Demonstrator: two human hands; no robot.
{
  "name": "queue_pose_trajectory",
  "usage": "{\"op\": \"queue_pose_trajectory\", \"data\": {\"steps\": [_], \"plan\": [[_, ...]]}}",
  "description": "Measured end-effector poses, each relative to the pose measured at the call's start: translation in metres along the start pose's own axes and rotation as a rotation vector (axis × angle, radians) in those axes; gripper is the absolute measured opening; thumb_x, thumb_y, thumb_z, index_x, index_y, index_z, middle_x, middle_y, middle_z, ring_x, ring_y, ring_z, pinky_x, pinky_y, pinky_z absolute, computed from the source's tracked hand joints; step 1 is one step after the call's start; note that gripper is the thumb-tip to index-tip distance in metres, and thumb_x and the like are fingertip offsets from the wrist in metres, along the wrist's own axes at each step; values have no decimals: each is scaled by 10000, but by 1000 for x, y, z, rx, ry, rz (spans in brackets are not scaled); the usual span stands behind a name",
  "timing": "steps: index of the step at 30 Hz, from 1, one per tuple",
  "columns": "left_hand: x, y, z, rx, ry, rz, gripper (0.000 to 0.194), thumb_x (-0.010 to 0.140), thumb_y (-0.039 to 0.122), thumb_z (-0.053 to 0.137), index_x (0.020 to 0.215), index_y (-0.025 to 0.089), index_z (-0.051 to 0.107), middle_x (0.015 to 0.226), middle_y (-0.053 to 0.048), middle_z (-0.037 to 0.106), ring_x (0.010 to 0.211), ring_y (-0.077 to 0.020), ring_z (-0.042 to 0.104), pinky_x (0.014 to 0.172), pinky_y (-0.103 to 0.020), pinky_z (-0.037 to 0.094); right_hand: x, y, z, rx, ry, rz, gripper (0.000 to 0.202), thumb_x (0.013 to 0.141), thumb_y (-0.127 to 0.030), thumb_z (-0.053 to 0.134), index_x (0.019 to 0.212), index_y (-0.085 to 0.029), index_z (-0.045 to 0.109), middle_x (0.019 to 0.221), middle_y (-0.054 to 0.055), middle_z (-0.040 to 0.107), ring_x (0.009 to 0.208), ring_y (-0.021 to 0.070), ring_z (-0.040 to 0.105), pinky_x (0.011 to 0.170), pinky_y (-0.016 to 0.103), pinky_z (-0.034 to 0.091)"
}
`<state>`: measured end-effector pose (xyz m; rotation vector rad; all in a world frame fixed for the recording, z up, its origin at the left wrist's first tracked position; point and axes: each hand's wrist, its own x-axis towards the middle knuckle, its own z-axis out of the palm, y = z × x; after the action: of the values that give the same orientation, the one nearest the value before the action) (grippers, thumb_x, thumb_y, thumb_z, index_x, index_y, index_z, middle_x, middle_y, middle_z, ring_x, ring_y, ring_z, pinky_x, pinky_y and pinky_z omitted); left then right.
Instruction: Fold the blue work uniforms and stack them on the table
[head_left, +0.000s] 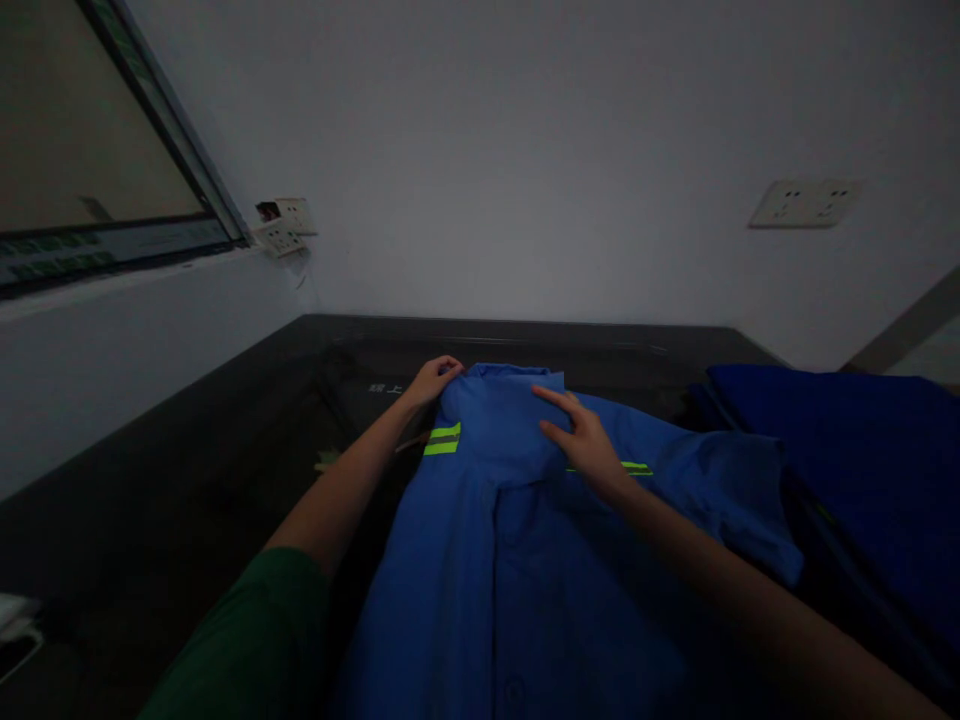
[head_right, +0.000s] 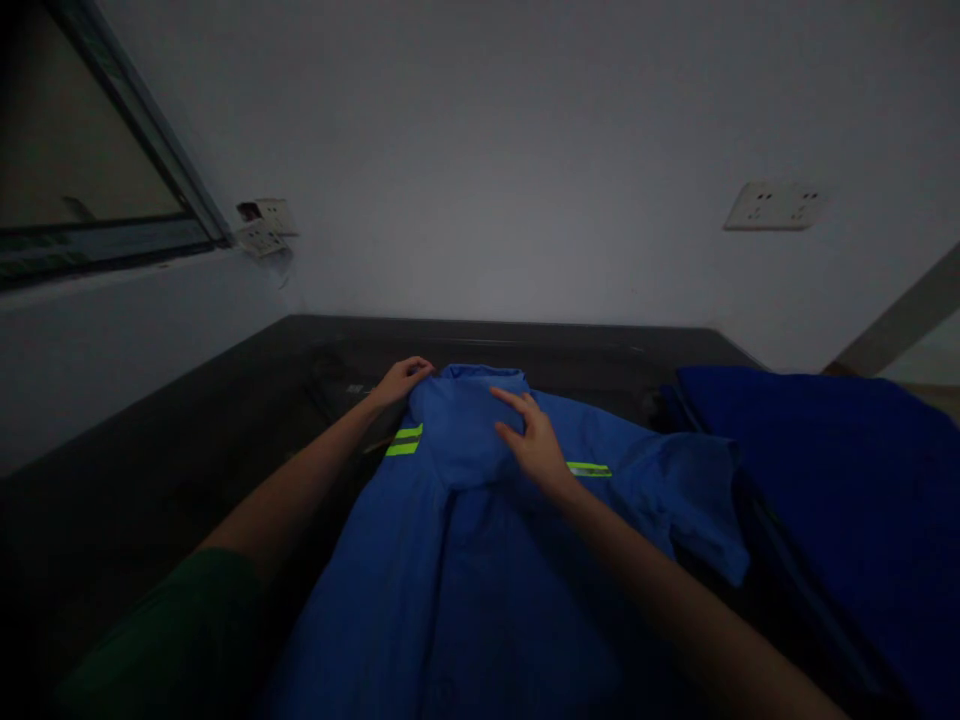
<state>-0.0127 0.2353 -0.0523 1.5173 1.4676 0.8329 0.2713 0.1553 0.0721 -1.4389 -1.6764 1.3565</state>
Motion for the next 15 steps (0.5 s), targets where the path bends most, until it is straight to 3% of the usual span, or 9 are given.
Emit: {"op": "queue_pose_trajectory", "data": {"steps": [3,7,10,12,15], "plan": [[6,4,14,70,0,10,224,802,373,609,830,160,670,852,-63,680,871,-228,608,876,-353,424,-24,8,-6,-173,66,-23,536,786,-275,586,1319,-279,531,1408,91,442,1286,280,435,1033,470,403],[8,3,29,106,17,26,188,834,352,588,873,186,666,940,-59,683,963,-230,589,949,-364,382,-36,30,-7,-44,53,226,677,719,-334,666,1356,-267,445,1392,117,421,1163,293,535,917,454,503],[7,-7,24,93,70,16,297,932,275,368,977,159,638,1020,-87,658,992,-205,580,936,-342,404,-36,40,-14,176,102,438,682,738,-421,668,1346,-277,394,1331,122,449,966,246,632,809,413,559],[5,-17,14,84,100,0,353,930,211,290,1001,128,626,1029,-108,643,997,-201,576,935,-345,413,-39,41,-19,231,122,453,636,758,-446,657,1315,-282,398,1216,99,516,888,215,646,795,389,564],[1,-28,2,76,69,-1,258,873,196,406,919,127,650,995,-100,645,1001,-205,569,953,-349,410,-47,34,-21,133,-18,386,592,774,-446,636,1287,-242,424,913,41,594,804,216,639,749,383,557]]}}
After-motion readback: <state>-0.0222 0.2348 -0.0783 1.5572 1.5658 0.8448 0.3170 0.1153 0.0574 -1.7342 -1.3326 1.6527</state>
